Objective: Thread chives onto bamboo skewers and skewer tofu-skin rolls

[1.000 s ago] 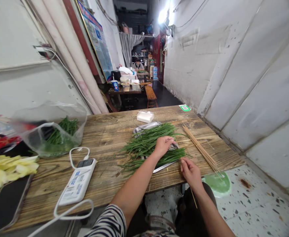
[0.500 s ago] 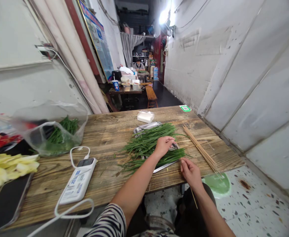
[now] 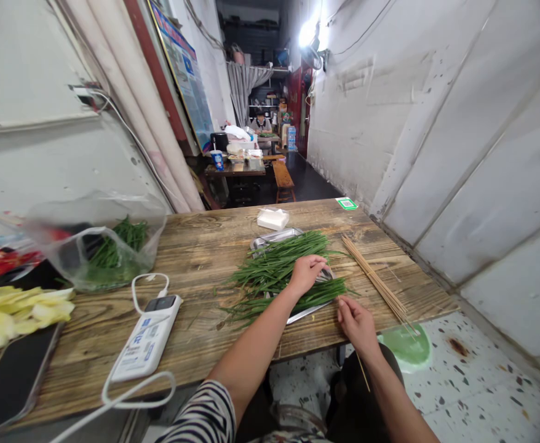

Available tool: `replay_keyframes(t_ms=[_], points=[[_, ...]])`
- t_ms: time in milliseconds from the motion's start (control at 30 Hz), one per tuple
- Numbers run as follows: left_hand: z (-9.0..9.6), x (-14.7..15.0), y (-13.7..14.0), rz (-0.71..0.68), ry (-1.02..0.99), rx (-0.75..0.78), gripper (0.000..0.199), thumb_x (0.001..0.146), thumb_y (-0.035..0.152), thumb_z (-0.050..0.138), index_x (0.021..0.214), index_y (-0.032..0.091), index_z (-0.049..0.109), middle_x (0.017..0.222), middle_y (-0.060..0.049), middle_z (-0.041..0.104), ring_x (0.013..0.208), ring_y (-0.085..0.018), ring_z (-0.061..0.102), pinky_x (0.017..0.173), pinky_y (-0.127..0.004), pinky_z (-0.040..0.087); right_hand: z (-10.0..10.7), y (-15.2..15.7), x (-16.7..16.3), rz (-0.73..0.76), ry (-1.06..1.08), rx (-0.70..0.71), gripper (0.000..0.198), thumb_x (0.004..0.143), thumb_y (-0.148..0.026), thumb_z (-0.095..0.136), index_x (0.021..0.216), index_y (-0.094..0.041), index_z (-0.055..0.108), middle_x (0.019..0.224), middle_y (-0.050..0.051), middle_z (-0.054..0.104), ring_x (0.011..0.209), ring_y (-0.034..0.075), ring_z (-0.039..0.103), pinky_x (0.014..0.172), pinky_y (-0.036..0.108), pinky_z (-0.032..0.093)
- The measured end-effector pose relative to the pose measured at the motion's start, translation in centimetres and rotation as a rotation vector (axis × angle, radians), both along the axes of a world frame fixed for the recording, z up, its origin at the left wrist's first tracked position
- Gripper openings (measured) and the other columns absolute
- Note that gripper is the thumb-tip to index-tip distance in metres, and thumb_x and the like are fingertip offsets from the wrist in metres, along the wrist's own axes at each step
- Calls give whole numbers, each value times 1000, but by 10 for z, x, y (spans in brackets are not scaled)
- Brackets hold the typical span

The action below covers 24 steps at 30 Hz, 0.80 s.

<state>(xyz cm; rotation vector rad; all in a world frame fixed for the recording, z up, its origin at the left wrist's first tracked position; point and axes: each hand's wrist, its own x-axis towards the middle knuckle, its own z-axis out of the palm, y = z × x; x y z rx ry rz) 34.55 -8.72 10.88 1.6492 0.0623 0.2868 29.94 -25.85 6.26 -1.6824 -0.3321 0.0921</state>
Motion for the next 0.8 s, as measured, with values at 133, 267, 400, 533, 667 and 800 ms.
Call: replay_keyframes(t_ms=[133, 267, 400, 533, 667, 800], points=[[-3, 1, 0, -5, -17, 23, 17, 78, 14, 55, 88, 7, 67, 77, -10, 73, 50, -6, 53, 51, -18, 45, -1, -1, 0, 4, 13, 15, 46, 83, -56, 53, 96, -14, 64, 51, -5, 46, 39, 9, 35, 38, 22, 29], [-7, 3, 2, -9, -39, 56, 19, 79, 17, 55, 90, 7, 67, 78, -10, 73, 50, -7, 53, 53, -19, 45, -3, -1, 0, 4, 10, 23, 46, 83, -57, 53, 97, -14, 65, 51, -5, 46, 38, 9, 35, 39, 22, 29], [-6, 2, 5, -15, -72, 149, 21, 81, 22, 56, 90, 9, 70, 79, -9, 73, 53, -10, 57, 58, -23, 48, -3, 0, 0, -5, 13, 31, 48, 82, -58, 53, 97, -14, 65, 50, -5, 47, 38, 9, 36, 39, 22, 31], [-1, 0, 10, -61, -119, 240, 20, 81, 24, 57, 86, 12, 72, 84, -9, 74, 73, -16, 66, 74, -27, 51, -3, -1, -1, -4, 6, 24, 47, 83, -57, 53, 96, -14, 65, 51, -5, 47, 39, 9, 36, 38, 22, 30], [3, -3, 15, -164, -142, 311, 19, 80, 27, 60, 86, 15, 74, 91, -8, 74, 86, -18, 67, 85, -29, 49, -6, -1, -1, -8, 8, 42, 44, 84, -55, 53, 96, -14, 63, 51, -5, 46, 39, 9, 35, 37, 21, 28], [10, -8, 19, -415, -134, 384, 18, 79, 28, 62, 88, 17, 74, 93, -6, 74, 89, -18, 67, 86, -27, 48, -5, -1, -1, -42, 9, 30, 44, 84, -56, 52, 94, -15, 63, 51, -5, 46, 39, 9, 36, 37, 21, 28]])
